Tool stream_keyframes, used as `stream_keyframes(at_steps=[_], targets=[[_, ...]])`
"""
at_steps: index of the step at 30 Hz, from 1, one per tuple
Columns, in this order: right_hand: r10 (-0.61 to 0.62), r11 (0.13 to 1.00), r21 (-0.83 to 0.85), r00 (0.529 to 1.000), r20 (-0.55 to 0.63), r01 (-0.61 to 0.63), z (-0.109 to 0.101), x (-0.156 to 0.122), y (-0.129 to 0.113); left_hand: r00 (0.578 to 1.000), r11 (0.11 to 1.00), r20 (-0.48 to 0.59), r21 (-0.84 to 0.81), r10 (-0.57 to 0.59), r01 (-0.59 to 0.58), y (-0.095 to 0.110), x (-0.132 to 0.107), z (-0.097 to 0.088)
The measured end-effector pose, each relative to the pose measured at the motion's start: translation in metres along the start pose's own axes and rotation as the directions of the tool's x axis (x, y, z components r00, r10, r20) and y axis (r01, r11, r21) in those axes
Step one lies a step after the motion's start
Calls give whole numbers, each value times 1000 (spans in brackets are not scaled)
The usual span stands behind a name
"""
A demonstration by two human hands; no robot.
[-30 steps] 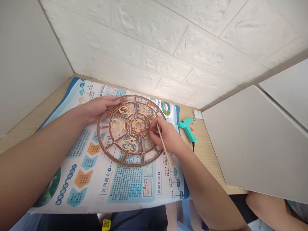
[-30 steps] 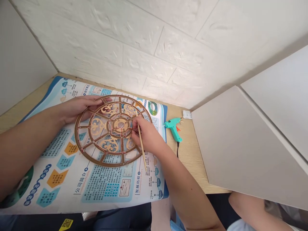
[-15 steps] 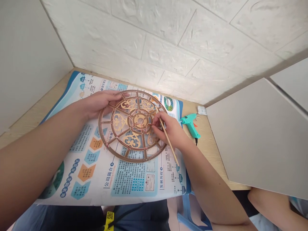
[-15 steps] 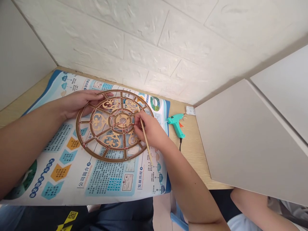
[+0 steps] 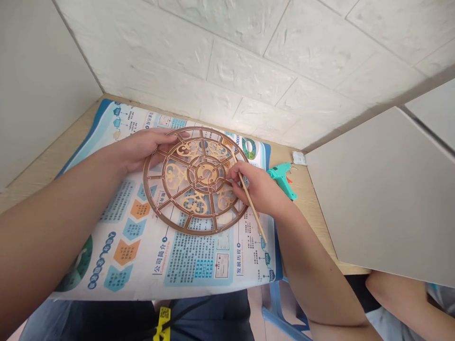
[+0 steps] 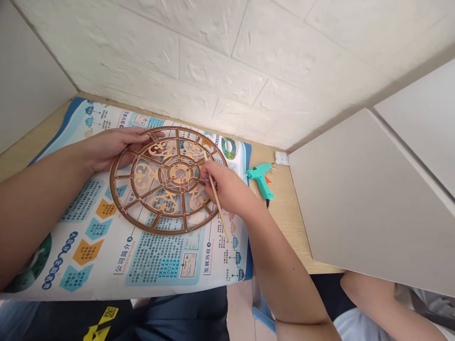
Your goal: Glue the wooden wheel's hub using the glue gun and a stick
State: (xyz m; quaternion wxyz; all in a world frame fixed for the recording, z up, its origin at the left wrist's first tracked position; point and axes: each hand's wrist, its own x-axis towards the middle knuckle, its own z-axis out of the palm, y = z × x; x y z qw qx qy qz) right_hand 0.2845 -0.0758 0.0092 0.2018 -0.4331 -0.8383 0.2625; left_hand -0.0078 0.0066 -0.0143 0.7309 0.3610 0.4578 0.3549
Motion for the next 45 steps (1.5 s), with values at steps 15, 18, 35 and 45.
stream_keyframes(at_steps=[15,18,35,45], targets=[[39,996,83,982,-187,-23,6,3,6,1000,1000,-13,-3,-4,4,-1,4,-1],[35,998,49,979,-200,-25,7,4,7,1000,1000,-19,3,-3,3,-2,4,-1],[-5,1000,26,1000,-29,6,3,1,0,999,1000,-38,19,2,-1,-3,4,-3],[-23,999,-45,982,-189,15,6,3,2,998,999,-57,27,-32,33,2,0,0]])
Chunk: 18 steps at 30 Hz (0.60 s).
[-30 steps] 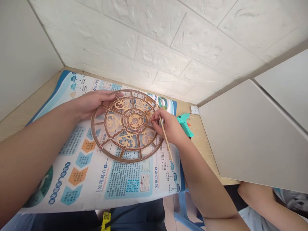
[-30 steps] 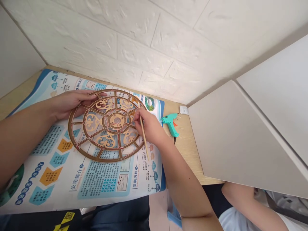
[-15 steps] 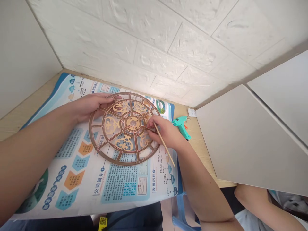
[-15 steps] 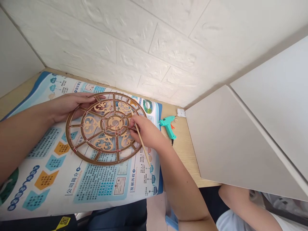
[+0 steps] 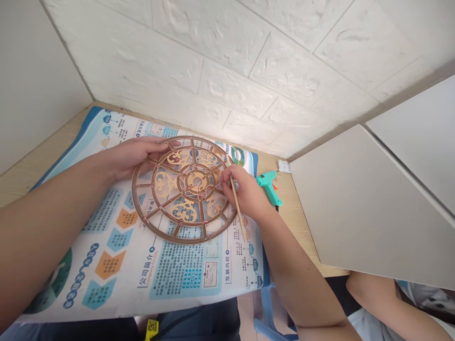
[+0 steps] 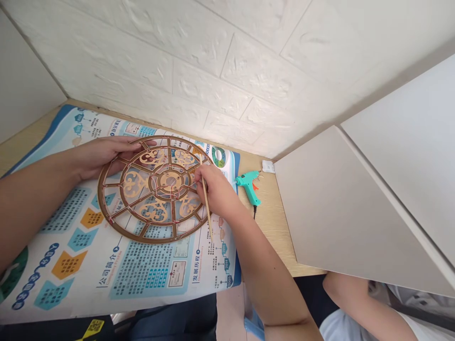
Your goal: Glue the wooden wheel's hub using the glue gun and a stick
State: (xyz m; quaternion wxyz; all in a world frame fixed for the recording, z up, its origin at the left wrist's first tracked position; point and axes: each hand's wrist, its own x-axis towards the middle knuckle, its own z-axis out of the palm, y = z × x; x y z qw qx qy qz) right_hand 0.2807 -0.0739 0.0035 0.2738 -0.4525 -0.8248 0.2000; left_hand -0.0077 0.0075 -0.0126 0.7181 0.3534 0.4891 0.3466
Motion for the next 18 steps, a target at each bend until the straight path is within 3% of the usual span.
stream_keyframes(at_steps=[7,13,18], targets=[[61,997,-39,995,-81,-64,5,2,2,1000,1000,6,6,2,-2,1,-1,2],[172,980,-46,937,-304,-195,3,5,9,1000,1000,-11,7,-7,7,1,-2,2],[264,965,74,920,-289,-253,4,3,5,1000,1000,4,2,-1,1,0,0,0]])
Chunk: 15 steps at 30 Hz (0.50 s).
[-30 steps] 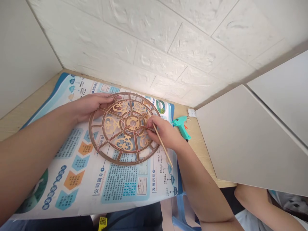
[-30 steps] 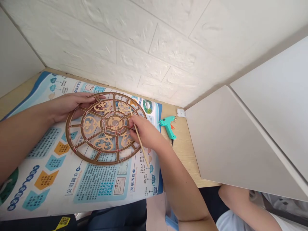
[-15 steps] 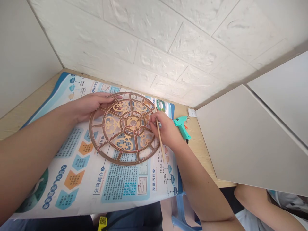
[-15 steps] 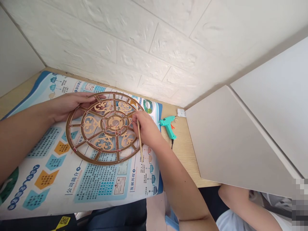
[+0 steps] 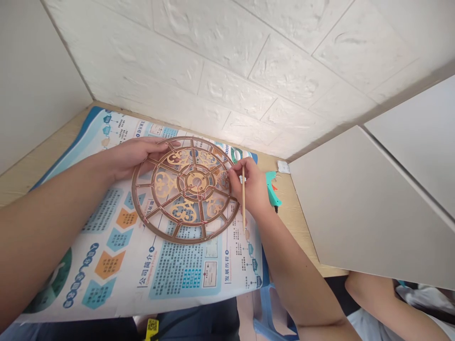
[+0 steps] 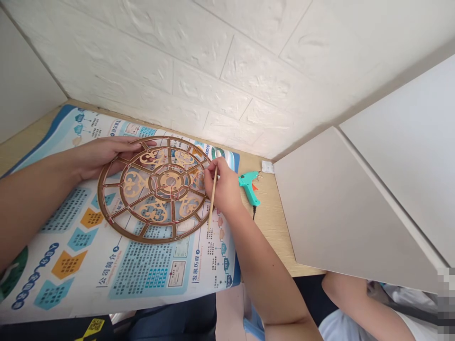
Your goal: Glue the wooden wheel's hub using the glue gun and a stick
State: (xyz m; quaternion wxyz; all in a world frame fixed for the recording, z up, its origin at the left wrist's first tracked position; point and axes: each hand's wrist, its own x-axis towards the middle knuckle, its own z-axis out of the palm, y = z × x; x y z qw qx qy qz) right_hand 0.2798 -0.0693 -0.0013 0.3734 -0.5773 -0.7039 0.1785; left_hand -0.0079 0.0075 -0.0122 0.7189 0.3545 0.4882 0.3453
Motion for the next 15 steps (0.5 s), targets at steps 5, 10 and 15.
stream_keyframes(at_steps=[5,10,15], targets=[[-48,988,150,997,56,40,3,-4,-4,1000,1000,10,-13,0,0,-1,1,-1],[-55,982,184,996,69,41,3,-5,-5,1000,1000,6,-24,1,-1,-1,1,0],[-71,958,281,995,63,51,4,-6,-4,1000,1000,10,-16,2,-2,0,1,0]])
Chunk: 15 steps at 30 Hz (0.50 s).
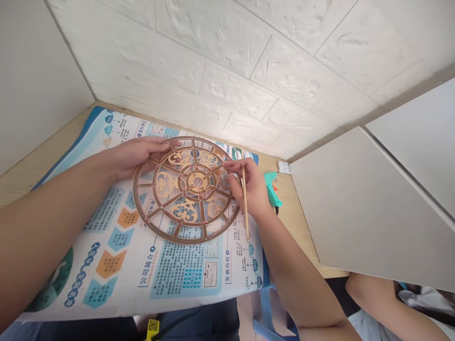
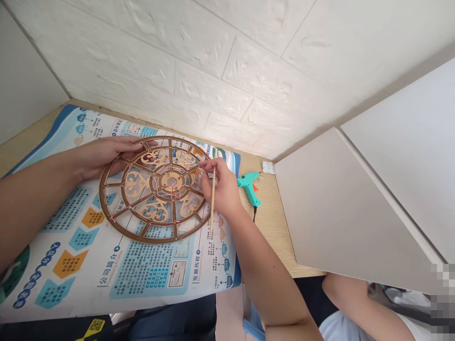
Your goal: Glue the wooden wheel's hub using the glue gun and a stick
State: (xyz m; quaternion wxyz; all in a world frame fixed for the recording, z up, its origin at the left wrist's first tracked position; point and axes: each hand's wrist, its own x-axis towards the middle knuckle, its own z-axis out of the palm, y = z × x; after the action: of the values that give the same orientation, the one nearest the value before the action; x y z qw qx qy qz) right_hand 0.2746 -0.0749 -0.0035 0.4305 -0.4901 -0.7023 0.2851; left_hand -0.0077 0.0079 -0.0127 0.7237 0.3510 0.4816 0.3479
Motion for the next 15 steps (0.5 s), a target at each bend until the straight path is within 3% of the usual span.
stream_keyframes(at_steps=[6,15], targets=[[-11,995,99,999,33,8,3,1,0,1000,1000,-5,13,1,-1,0,-1,0],[15,998,58,1000,-11,-14,2,2,2,999,1000,32,-13,8,-7,-1,-1,1]])
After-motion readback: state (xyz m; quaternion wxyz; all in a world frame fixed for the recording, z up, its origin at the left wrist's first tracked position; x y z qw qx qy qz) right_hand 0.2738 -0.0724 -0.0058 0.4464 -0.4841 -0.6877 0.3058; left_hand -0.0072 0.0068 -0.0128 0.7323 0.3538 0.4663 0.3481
